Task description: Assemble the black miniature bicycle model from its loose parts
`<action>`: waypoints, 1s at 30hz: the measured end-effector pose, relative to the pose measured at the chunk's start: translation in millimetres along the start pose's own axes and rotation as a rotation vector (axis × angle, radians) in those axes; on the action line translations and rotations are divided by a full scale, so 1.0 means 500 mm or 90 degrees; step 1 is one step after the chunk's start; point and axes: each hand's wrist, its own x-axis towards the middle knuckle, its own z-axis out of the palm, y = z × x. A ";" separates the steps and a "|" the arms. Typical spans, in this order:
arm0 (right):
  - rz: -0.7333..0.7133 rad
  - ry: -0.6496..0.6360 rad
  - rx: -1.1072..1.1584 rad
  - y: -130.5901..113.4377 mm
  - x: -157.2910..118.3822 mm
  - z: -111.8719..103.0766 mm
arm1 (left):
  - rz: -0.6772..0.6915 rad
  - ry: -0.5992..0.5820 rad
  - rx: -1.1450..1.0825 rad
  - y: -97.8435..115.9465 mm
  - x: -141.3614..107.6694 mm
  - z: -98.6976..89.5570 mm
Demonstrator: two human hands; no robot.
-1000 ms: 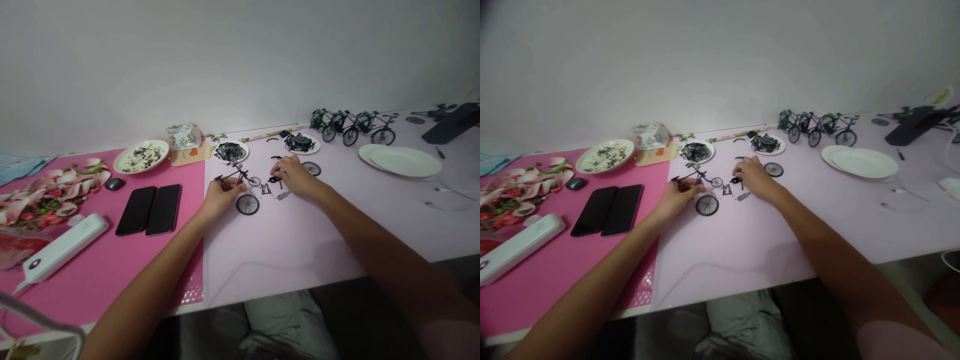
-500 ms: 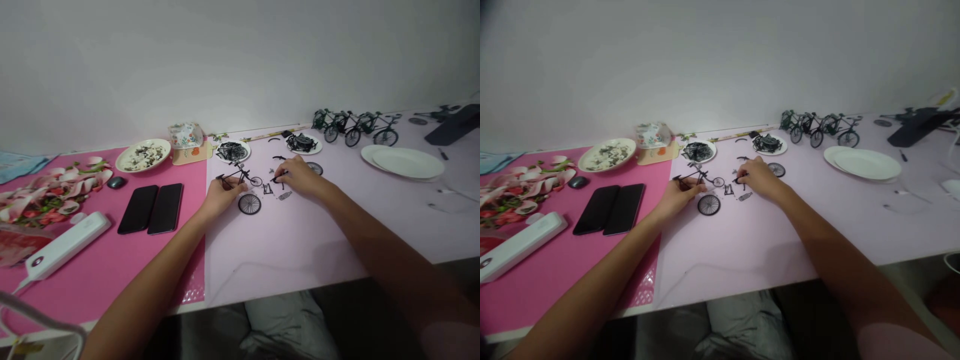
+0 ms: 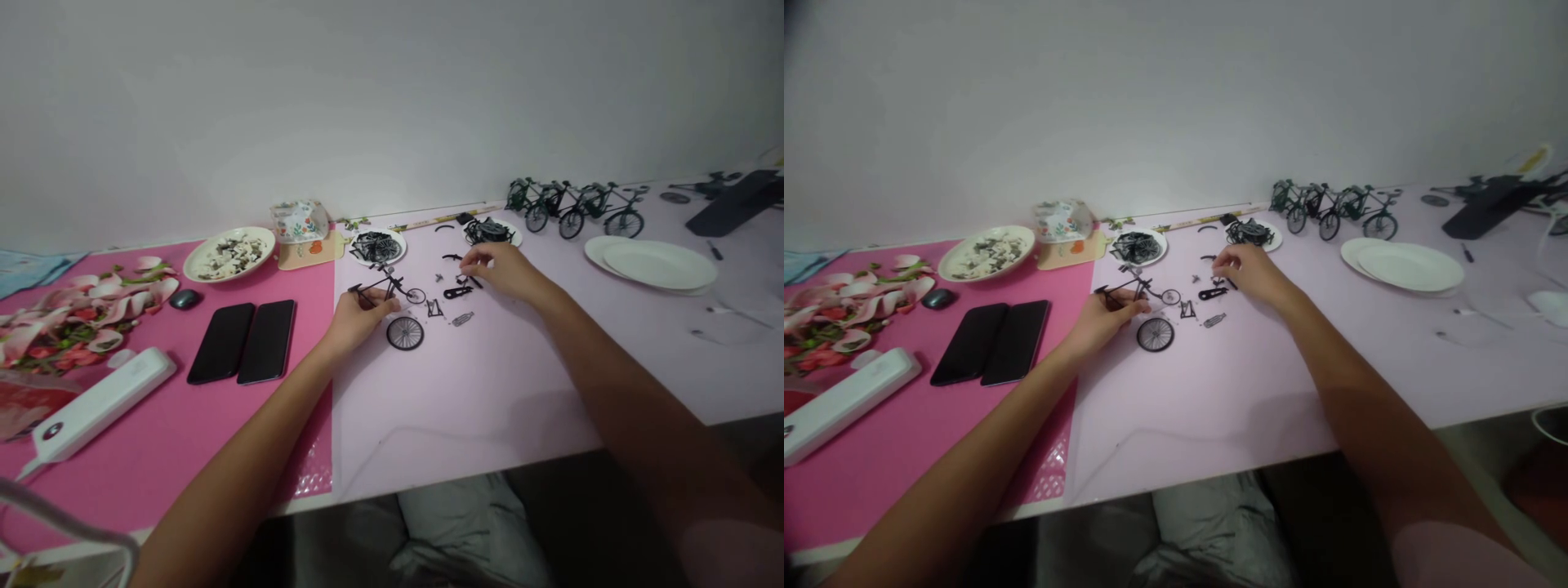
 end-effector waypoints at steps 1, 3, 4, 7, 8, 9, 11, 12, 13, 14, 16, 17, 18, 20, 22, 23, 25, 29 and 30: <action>0.004 0.008 0.001 0.002 0.002 -0.006 | -0.003 0.000 0.004 0.000 0.001 -0.001; 0.011 0.011 0.000 0.009 0.006 -0.016 | -0.007 -0.003 0.012 0.000 0.001 -0.002; 0.012 0.006 -0.005 0.013 0.008 -0.020 | -0.008 -0.004 0.014 0.000 0.001 -0.002; 0.019 -0.030 -0.034 0.028 0.012 -0.030 | -0.009 -0.004 0.012 0.003 0.001 -0.003; 0.021 -0.048 -0.044 0.033 0.013 -0.032 | -0.009 -0.004 0.010 0.005 0.000 -0.004; 0.024 -0.063 -0.054 0.039 0.013 -0.034 | -0.010 -0.004 0.010 0.006 -0.001 -0.004; 0.033 -0.073 -0.068 0.047 0.013 -0.035 | -0.014 -0.005 0.012 0.008 -0.002 -0.005; 0.038 -0.070 -0.071 0.050 0.012 -0.035 | -0.017 -0.006 0.014 0.008 -0.002 -0.006; 0.043 -0.065 -0.073 0.051 0.012 -0.033 | -0.018 -0.006 0.016 0.009 -0.002 -0.006; 0.047 -0.058 -0.074 0.051 0.011 -0.030 | -0.017 -0.008 0.018 0.009 -0.002 -0.007; 0.052 -0.052 -0.072 0.049 0.011 -0.026 | -0.010 -0.014 0.027 0.009 -0.001 -0.008; 0.049 -0.050 -0.071 0.048 0.011 -0.024 | -0.005 -0.016 0.032 0.009 -0.001 -0.008; 0.044 -0.044 -0.068 0.045 0.011 -0.023 | -0.004 -0.016 0.037 0.009 -0.001 -0.009; 0.027 -0.015 -0.061 0.042 0.012 -0.022 | -0.008 -0.012 0.039 0.009 0.000 -0.009; 0.019 0.014 -0.061 0.041 0.013 -0.023 | -0.011 -0.009 0.039 0.008 -0.001 -0.010; 0.022 0.020 -0.065 0.041 0.013 -0.023 | -0.010 -0.009 0.039 0.008 -0.001 -0.010; 0.033 0.010 -0.074 0.045 0.012 -0.022 | -0.002 -0.014 0.042 0.008 -0.001 -0.010; 0.058 -0.009 -0.084 0.052 0.010 -0.013 | -0.001 -0.016 0.043 0.006 -0.001 -0.011; 0.064 -0.012 -0.086 0.052 0.010 -0.012 | -0.003 -0.014 0.042 0.005 -0.001 -0.011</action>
